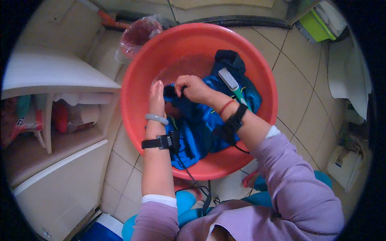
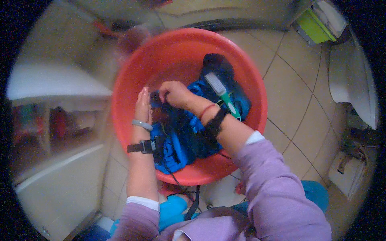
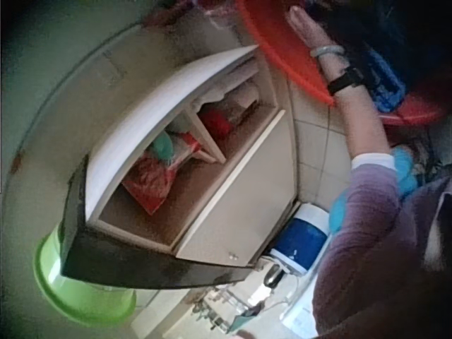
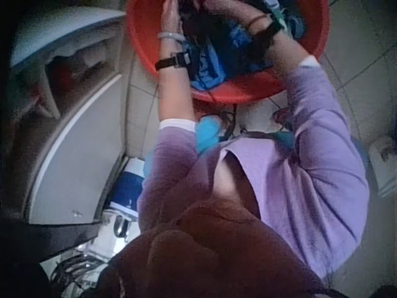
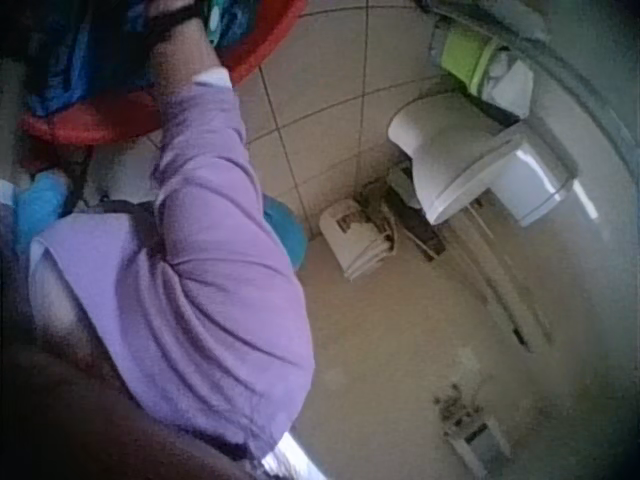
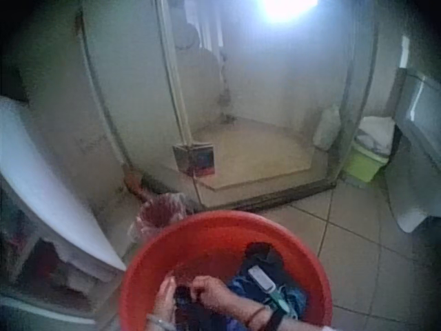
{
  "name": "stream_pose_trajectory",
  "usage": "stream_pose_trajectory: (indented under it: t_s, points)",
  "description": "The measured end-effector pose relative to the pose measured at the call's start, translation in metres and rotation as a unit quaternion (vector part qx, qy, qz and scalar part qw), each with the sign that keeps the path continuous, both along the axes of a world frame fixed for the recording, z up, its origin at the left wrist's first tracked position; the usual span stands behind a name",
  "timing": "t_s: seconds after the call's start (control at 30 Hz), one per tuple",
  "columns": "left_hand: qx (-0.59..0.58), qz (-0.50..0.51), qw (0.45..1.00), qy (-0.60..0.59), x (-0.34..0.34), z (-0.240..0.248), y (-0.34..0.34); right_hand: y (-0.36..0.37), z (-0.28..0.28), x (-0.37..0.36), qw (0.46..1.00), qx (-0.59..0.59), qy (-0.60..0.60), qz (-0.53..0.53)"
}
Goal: The person hand-washes a blue garment in a red basin filled with soapy water. They scrub the fabric with a brush, rinse the brush in a green basin, and continue scrubbing the garment.
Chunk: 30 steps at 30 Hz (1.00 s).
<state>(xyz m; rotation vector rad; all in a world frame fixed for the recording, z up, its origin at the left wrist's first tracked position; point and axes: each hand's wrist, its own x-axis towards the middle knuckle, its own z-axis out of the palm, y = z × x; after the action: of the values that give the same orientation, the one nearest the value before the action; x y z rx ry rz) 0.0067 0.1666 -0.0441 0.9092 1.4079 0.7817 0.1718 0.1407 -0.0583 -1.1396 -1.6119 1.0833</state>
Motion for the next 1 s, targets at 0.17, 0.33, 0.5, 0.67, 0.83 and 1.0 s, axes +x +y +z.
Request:
stream_pose_trajectory:
  t_s: [0.17, 0.33, 0.5, 0.67, 0.83, 1.0]
  points:
    - [-0.063, -0.012, 0.94, -0.336, 0.008, 0.013, -0.012, -0.038, 0.048, -0.038, 0.931, -0.155, 0.33, -0.017]
    - [-0.111, 0.057, 0.865, -0.486, 0.049, 0.03, -0.046, -0.025, 0.052, -0.035, 0.961, -0.007, -0.224, -0.161]
    - [-0.132, 0.014, 0.868, -0.478, 0.045, 0.046, -0.04, -0.015, 0.046, -0.032, 0.895, 0.12, -0.199, -0.381]
    - [-0.062, -0.019, 0.892, -0.448, 0.039, 0.063, -0.037, -0.031, 0.071, -0.05, 0.889, 0.169, -0.29, -0.312]
    - [-0.077, -0.022, 0.879, -0.47, 0.07, 0.066, -0.063, -0.006, 0.072, -0.005, 0.931, -0.089, -0.304, -0.184]
    - [-0.094, -0.046, 0.881, -0.462, 0.056, 0.066, -0.052, -0.031, 0.059, -0.029, 0.945, -0.002, -0.23, -0.231]
